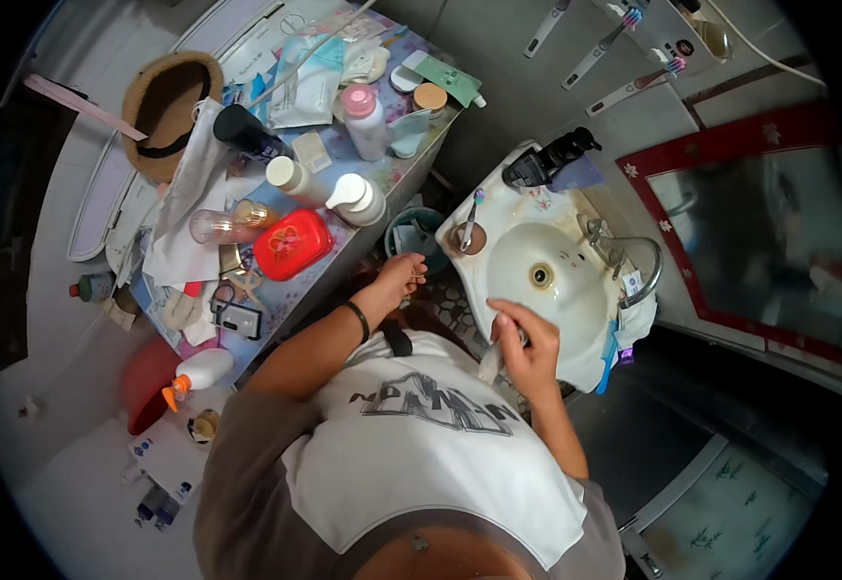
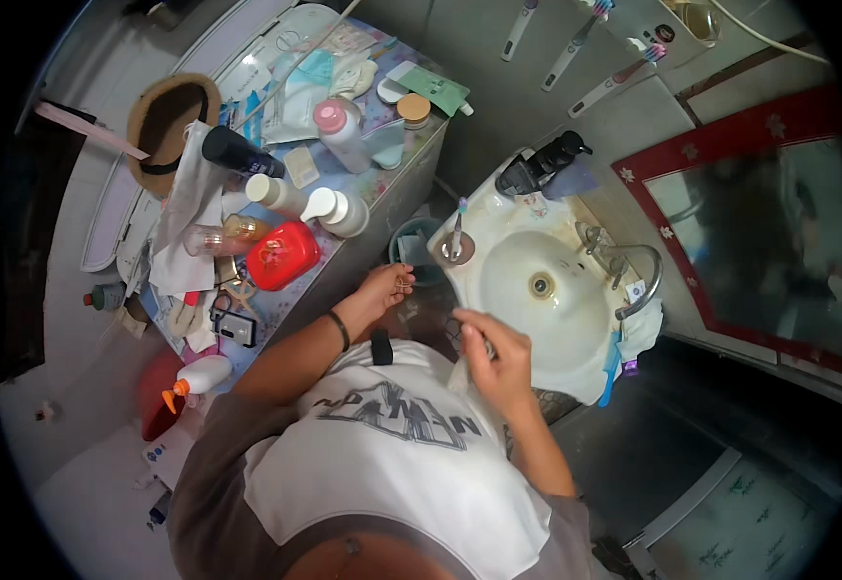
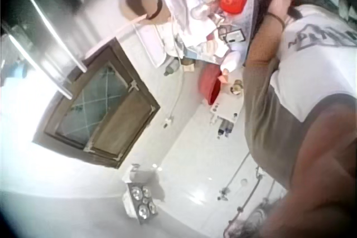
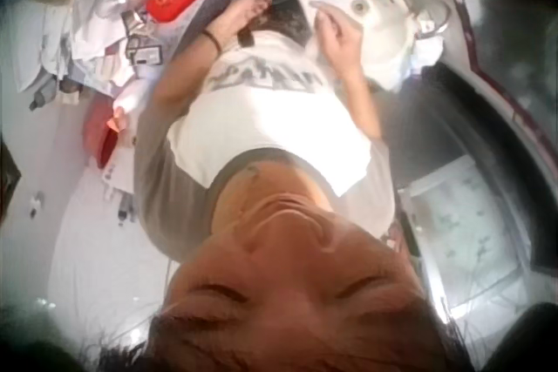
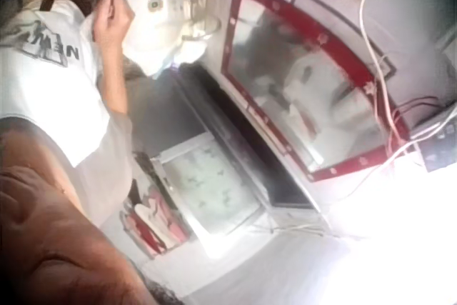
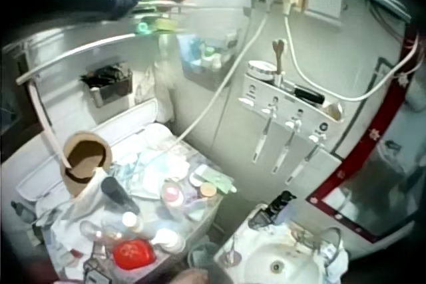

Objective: The person manipulates the external water intake hose and shelf mounting above the washing machine using a cloth and small tools.

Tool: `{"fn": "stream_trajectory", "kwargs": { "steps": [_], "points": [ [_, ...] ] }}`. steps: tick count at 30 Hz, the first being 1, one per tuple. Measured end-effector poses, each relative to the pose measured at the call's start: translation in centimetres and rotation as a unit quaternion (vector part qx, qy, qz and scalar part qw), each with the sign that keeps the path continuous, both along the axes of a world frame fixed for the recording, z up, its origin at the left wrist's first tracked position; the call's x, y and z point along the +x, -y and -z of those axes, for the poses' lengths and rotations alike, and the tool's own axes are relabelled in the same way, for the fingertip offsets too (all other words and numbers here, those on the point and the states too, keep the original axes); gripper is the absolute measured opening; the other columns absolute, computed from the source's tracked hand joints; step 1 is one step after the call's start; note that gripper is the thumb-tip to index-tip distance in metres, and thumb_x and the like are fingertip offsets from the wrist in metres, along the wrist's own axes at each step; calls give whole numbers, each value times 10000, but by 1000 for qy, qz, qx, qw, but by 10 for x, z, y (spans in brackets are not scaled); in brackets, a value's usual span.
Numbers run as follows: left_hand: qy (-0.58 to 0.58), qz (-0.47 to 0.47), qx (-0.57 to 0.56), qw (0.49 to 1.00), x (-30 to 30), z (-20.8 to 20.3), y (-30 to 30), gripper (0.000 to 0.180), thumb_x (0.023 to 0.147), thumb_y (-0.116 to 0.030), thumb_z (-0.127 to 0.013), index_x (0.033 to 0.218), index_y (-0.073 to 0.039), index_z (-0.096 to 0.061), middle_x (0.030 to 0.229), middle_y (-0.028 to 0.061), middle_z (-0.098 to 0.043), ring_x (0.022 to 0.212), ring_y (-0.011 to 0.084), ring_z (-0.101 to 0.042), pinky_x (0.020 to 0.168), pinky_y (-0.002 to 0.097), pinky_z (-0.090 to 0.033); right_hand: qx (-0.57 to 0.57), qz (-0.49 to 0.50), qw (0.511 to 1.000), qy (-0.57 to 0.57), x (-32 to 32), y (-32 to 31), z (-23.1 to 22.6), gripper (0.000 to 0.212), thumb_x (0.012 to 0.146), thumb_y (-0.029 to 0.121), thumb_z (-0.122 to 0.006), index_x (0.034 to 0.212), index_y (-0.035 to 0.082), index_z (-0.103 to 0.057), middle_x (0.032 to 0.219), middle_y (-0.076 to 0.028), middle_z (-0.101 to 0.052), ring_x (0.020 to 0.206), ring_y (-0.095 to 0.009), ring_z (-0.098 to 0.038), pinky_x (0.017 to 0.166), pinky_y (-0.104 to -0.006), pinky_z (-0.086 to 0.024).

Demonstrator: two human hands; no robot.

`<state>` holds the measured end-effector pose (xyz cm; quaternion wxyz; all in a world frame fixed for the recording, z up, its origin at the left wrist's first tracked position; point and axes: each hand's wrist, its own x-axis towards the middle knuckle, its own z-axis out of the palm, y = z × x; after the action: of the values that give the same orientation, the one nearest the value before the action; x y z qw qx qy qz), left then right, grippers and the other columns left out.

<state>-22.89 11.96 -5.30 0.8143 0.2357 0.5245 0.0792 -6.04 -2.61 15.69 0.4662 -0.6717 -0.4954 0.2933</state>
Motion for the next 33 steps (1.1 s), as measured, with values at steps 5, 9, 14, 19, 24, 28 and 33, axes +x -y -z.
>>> {"fn": "stream_trajectory", "kwargs": {
  "steps": [5, 9, 14, 19, 24, 28, 33],
  "points": [
    [-95, 3, -16, 995, 58, 121, -10, 538, 1001, -510, -487, 1336, -91, -533, 1143, 66, -656, 802, 178, -677, 604, 268, -490, -31, 4, 999, 12, 6, 27, -2, 180, 921, -20, -595, 1066, -27, -701, 708, -96, -643, 603, -166, -636, 574, -280, -488],
    [-190, -12, 12, 982, 82, 166, -44, 900, 952, -770, -232, 1463, -60, -445, 1448, 160, -497, 1104, 329, -612, 774, 396, -526, -49, 4, 998, 41, 19, 44, 0, 184, 915, -26, -595, 1063, -20, -703, 698, -99, -639, 596, -174, -631, 570, -280, -482],
    [-266, 84, 135, 951, 78, 191, -49, 775, 970, -663, -328, 1253, 4, -605, 1244, 246, -632, 1068, 409, -643, 885, 494, -525, -84, 116, 990, -16, 11, 83, -1, 188, 918, -21, -603, 1088, -21, -684, 781, -64, -632, 706, -149, -610, 670, -272, -485],
    [-225, 311, 422, 821, 57, 186, -5, 584, 965, -532, -491, 982, 19, -686, 1055, 255, -693, 1039, 427, -651, 901, 510, -506, -40, 114, 954, -275, 38, 60, 15, 384, 890, -12, -547, 1274, 0, -550, 1137, -91, -602, 1067, -169, -563, 948, -307, -445],
    [-196, 275, 373, 864, -22, 42, 23, 534, 897, -626, -602, 993, -110, -703, 988, 133, -723, 931, 299, -692, 795, 410, -531, -44, -39, 972, -228, 47, 9, 24, 431, 867, -90, -532, 1292, -20, -552, 1176, -110, -658, 1073, -173, -612, 914, -281, -478],
    [-89, 347, 420, 834, -69, -127, 21, 505, 973, -525, -586, 1196, -81, -670, 1061, 87, -723, 936, 218, -691, 803, 351, -534, 59, -118, 950, -285, 9, -57, -13, 374, 843, -154, -531, 1181, -28, -628, 1210, -134, -663, 1083, -164, -614, 896, -267, -484],
    [63, 235, 592, 768, -117, -261, -9, 325, 973, -177, -658, 1251, -17, -602, 1111, 68, -687, 983, 149, -668, 811, 276, -519, 219, -183, 953, -104, -32, -146, -81, 339, 773, -165, -531, 1038, -23, -688, 1174, -139, -655, 1080, -220, -620, 933, -302, -477]
  ]
}}
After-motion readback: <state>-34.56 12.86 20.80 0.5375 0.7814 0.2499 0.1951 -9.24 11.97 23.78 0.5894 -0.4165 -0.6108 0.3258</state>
